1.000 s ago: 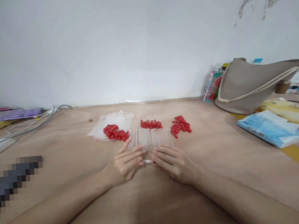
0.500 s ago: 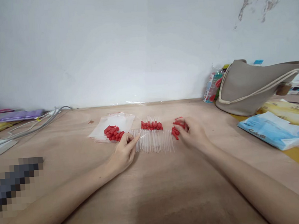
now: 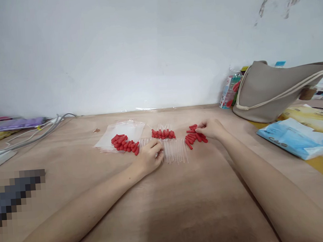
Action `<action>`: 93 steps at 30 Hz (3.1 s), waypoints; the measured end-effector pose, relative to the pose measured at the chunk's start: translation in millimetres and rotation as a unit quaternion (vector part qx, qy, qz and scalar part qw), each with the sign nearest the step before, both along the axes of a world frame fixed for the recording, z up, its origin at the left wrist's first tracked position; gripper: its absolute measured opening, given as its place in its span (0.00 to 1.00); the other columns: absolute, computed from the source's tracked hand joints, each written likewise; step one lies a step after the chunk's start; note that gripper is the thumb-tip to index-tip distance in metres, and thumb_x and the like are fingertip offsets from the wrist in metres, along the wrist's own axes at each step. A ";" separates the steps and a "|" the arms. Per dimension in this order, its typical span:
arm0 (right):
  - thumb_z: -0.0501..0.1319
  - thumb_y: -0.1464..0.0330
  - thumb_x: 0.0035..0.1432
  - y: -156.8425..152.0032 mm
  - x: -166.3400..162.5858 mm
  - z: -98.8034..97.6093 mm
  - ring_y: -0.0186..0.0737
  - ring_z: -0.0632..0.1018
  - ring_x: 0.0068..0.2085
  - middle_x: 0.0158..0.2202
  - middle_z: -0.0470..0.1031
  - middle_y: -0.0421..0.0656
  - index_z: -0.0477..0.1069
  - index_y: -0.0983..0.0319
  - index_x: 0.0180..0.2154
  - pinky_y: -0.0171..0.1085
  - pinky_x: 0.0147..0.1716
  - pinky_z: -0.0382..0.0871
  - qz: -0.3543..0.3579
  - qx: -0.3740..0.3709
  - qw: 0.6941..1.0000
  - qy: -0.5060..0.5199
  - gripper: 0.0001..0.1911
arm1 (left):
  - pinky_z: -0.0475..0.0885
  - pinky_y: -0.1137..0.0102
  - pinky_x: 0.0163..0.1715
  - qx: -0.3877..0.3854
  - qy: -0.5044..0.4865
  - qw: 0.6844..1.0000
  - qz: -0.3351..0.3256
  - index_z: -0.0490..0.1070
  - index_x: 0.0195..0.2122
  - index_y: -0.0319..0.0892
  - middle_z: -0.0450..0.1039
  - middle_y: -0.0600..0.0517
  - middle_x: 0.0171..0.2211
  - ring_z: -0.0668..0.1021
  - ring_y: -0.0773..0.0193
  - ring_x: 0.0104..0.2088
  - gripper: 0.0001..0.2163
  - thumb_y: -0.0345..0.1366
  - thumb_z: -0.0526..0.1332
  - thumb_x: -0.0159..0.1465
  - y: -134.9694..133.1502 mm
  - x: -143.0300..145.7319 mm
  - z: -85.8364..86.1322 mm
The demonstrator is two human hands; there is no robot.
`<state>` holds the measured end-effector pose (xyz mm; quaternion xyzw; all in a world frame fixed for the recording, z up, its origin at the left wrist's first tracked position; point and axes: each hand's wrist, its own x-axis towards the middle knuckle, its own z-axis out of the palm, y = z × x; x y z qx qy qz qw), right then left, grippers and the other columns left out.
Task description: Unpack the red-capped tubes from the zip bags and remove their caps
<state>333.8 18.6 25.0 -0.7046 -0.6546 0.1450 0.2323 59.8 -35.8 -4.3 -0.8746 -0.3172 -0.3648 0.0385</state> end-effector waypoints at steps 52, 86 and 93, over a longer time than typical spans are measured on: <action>0.57 0.68 0.57 -108.9 -75.8 -32.5 0.36 0.68 0.32 0.31 0.72 0.42 0.73 0.54 0.42 0.40 0.35 0.62 0.326 0.320 0.890 0.018 0.11 | 0.66 0.58 0.50 0.150 0.077 0.986 -0.006 0.70 0.41 0.37 0.69 0.42 0.49 0.65 0.53 0.55 0.09 0.33 0.56 0.61 -41.8 -39.9 6.9; 0.58 0.73 0.55 -117.3 -89.9 -33.9 0.37 0.75 0.37 0.34 0.76 0.44 0.70 0.61 0.43 0.40 0.37 0.71 0.383 0.451 0.799 -0.105 0.13 | 0.64 0.60 0.55 0.093 0.105 0.985 -0.098 0.70 0.39 0.37 0.73 0.48 0.45 0.68 0.59 0.54 0.07 0.30 0.54 0.63 -47.9 -41.4 7.1; 0.61 0.72 0.52 -107.7 -62.3 -29.7 0.38 0.74 0.35 0.33 0.76 0.43 0.74 0.57 0.37 0.39 0.36 0.70 0.270 0.465 0.840 -0.074 0.09 | 0.71 0.63 0.45 0.065 0.031 0.997 -0.038 0.69 0.41 0.37 0.73 0.46 0.40 0.74 0.60 0.44 0.07 0.28 0.54 0.62 -40.1 -57.7 1.9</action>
